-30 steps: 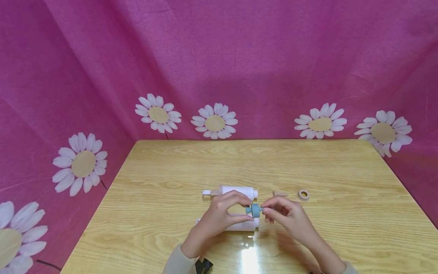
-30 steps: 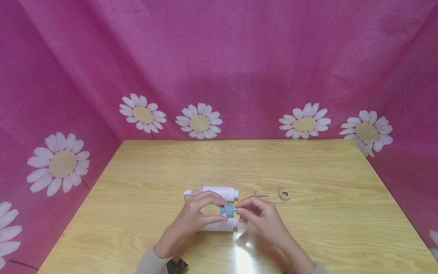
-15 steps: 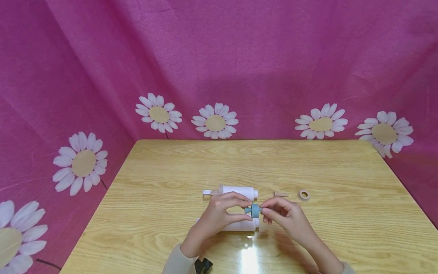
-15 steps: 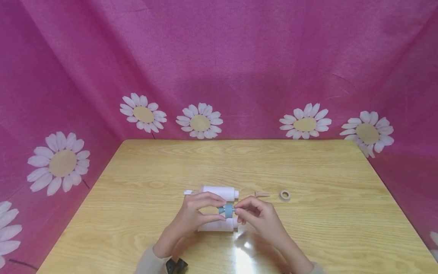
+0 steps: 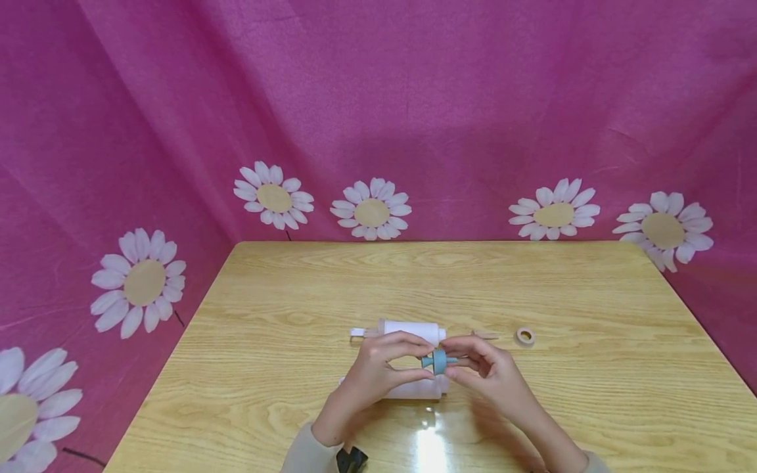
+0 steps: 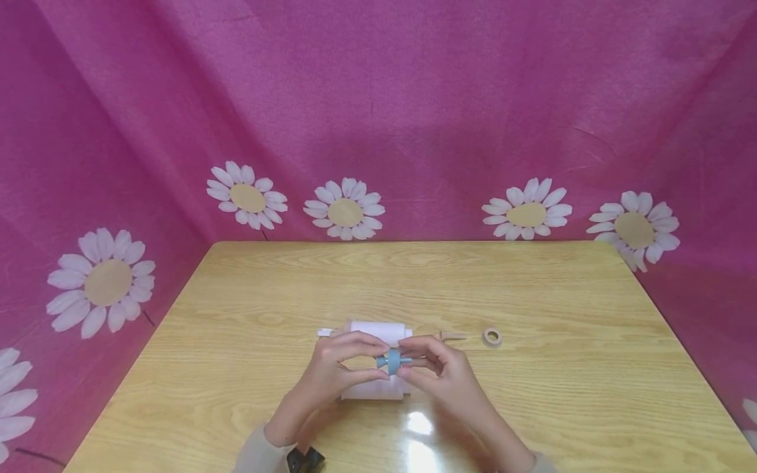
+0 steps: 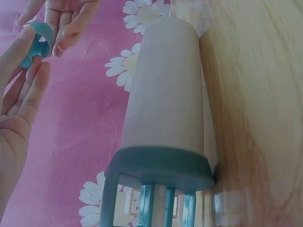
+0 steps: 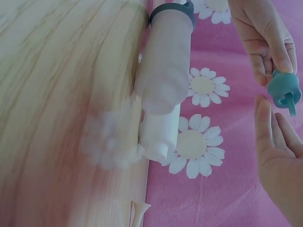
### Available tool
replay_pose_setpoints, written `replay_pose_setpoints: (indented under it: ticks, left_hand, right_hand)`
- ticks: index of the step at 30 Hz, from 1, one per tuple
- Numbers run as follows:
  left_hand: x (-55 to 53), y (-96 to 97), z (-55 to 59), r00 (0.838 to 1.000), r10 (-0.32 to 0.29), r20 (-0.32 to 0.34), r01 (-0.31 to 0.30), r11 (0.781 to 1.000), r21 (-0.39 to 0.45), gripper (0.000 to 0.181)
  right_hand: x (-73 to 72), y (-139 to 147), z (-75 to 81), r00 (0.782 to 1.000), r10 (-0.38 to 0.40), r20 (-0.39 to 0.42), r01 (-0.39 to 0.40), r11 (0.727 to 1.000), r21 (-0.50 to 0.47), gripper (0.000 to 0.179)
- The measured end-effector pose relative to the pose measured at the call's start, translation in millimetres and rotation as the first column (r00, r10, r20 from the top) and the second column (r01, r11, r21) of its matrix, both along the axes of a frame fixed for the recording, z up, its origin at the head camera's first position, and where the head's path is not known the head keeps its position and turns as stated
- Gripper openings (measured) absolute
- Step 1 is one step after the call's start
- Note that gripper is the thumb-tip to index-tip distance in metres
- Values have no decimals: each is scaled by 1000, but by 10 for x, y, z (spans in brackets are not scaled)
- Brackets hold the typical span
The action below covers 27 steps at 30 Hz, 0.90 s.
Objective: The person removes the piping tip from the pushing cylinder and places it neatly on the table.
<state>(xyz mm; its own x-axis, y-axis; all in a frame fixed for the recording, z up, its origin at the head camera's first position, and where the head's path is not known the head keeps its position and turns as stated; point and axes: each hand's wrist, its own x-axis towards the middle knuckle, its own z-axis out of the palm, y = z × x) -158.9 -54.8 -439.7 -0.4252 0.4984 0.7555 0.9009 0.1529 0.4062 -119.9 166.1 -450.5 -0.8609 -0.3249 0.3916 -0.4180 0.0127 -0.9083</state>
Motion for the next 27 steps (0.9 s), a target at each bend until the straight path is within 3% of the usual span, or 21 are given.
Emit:
replay_pose_setpoints:
  ticks: [13, 27]
  left_hand:
    - [4, 6, -30, 1000, -12, 17, 12, 1000, 1, 35]
    - [-2, 8, -78, 999, 7, 31, -6, 1000, -3, 30]
  right_hand:
    - [17, -26, 15, 998, -57, -35, 60, 996, 70, 29]
    - [38, 113, -15, 995, -94, -38, 97, 992, 79, 27]
